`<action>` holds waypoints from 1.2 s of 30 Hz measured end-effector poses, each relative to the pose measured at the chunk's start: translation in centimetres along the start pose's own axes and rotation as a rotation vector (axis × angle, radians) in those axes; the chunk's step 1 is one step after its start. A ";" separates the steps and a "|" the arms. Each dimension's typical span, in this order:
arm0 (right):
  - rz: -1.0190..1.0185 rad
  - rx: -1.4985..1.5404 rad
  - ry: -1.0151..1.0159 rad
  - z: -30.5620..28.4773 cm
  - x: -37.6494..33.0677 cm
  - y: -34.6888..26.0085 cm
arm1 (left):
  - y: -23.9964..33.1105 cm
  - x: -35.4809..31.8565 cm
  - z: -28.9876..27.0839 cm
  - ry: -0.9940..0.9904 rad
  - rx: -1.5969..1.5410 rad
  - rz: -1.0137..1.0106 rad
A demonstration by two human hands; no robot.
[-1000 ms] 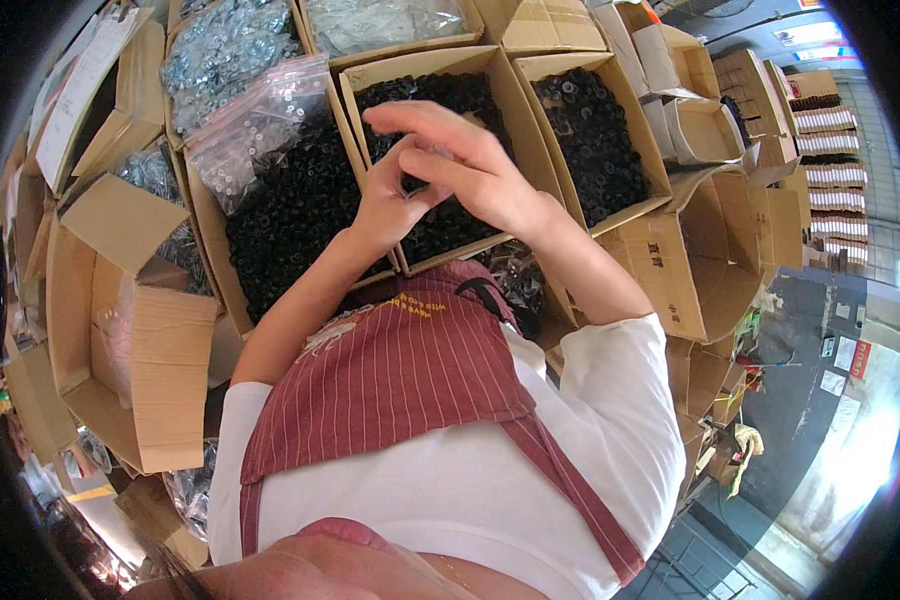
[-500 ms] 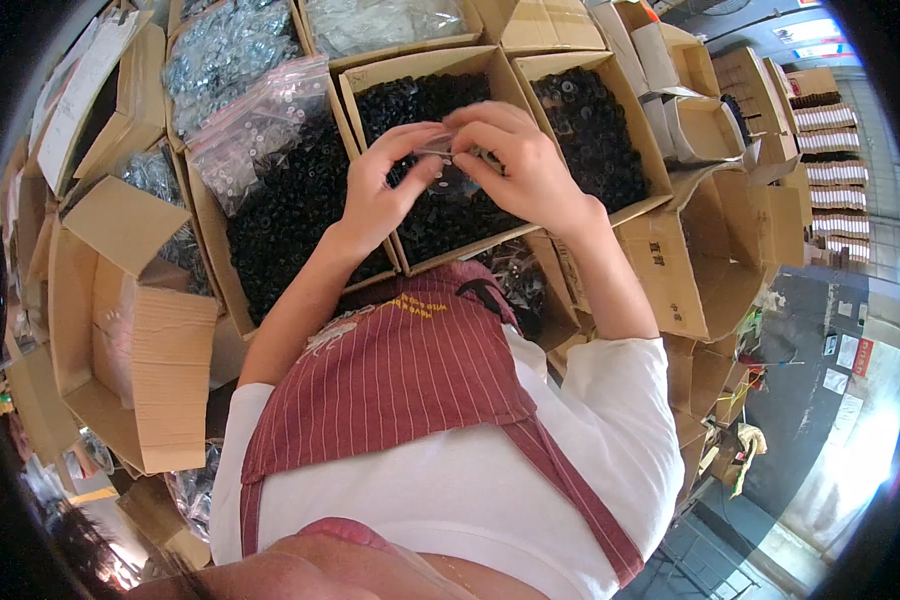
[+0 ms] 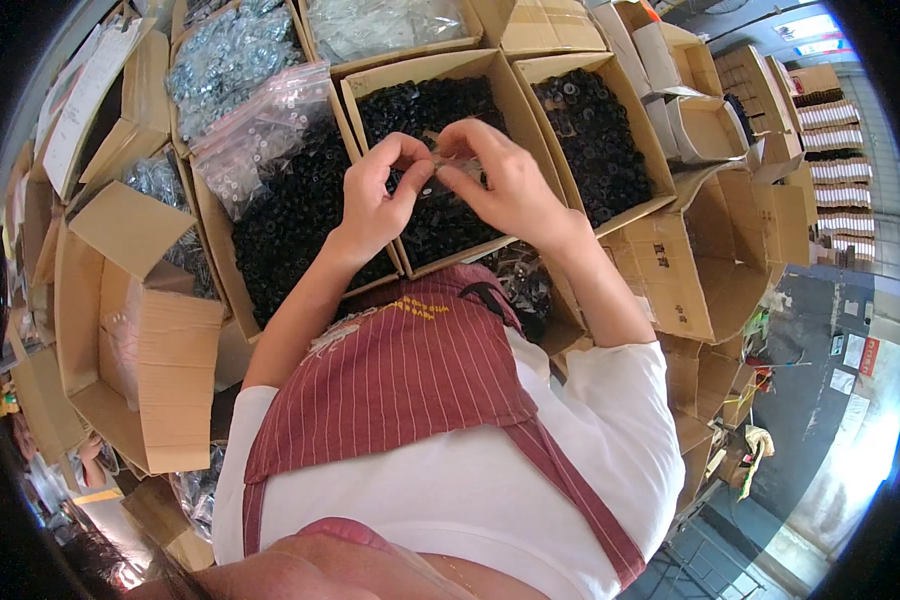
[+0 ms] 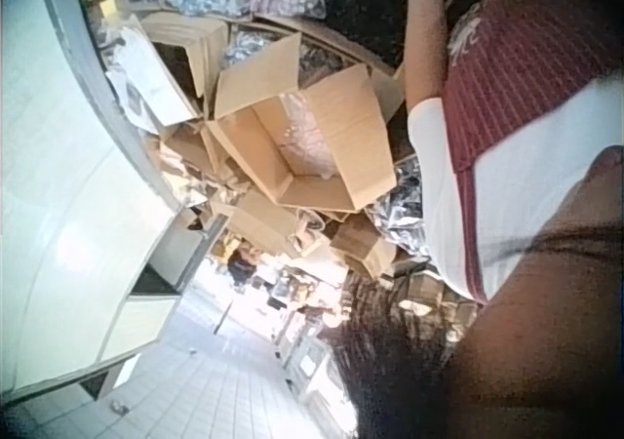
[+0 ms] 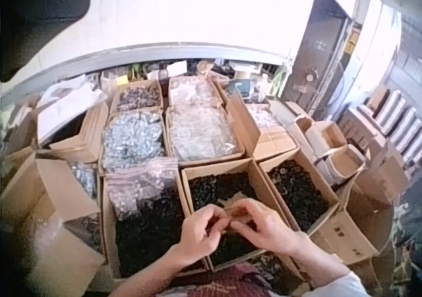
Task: Sorting small black plastic components from a large box into a small plastic bag.
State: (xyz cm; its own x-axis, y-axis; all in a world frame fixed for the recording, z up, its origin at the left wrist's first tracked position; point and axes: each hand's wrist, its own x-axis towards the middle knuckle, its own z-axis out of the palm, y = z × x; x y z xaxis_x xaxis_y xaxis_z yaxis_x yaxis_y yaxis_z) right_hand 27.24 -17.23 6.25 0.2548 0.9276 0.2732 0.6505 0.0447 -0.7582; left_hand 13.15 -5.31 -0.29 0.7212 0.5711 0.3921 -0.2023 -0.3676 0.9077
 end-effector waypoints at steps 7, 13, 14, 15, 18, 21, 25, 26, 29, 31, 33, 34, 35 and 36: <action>0.017 -0.059 -0.124 -0.2 -0.3 0.3 | 0.2 0.2 -0.1 -0.033 -0.042 -0.002; -0.051 -0.185 -0.108 -1.7 -1.0 -0.2 | 0.2 1.0 -0.9 0.024 -0.012 0.010; 0.029 -0.161 -0.141 -2.0 -1.2 -0.4 | 0.2 1.1 -1.2 0.019 -0.023 -0.014; 0.040 -0.162 -0.134 -2.1 -1.5 -0.6 | 0.2 1.1 -1.2 0.010 -0.035 -0.037; 0.119 -0.095 -0.124 -2.3 -2.2 -0.5 | -0.5 1.1 -0.7 -0.001 -0.083 -0.078; 0.166 -0.028 -0.111 -3.1 -3.1 -0.1 | -0.8 0.8 -0.4 -0.059 -0.209 -0.173; 0.157 0.183 -0.232 -8.3 -6.0 -0.3 | -1.1 0.8 -0.8 0.037 -0.352 -0.272; 0.116 0.156 -0.231 -9.9 -7.2 -0.4 | -1.0 1.0 -0.9 0.074 -0.361 -0.274; 0.060 0.161 -0.163 -13.2 -10.1 -2.2 | -1.2 1.4 -1.2 0.135 -0.399 -0.301; -0.042 0.252 -0.036 -13.2 -10.9 -3.8 | -1.4 1.4 -1.1 0.121 -0.396 -0.301; -0.246 0.285 0.109 -11.7 -10.5 -7.6 | -1.1 1.7 -0.4 0.098 -0.348 -0.325; -0.477 0.279 -0.226 -13.5 -9.5 -7.8 | -0.8 1.6 -0.3 0.091 -0.302 -0.346; -0.614 0.326 -0.224 -13.1 -9.1 -9.0 | -0.6 1.7 0.0 0.085 -0.316 -0.344; -0.707 0.373 -0.283 -12.5 -8.0 -9.8 | -1.3 1.1 -0.6 0.115 -0.318 -0.354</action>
State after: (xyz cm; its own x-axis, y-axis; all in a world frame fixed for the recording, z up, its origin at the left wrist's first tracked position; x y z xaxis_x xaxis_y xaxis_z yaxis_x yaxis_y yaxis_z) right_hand 27.73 -29.72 18.86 -0.3441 0.6912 0.6355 0.2984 0.7222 -0.6240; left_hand 13.81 -3.82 -0.93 0.7078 0.7048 0.0486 -0.1633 0.0964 0.9819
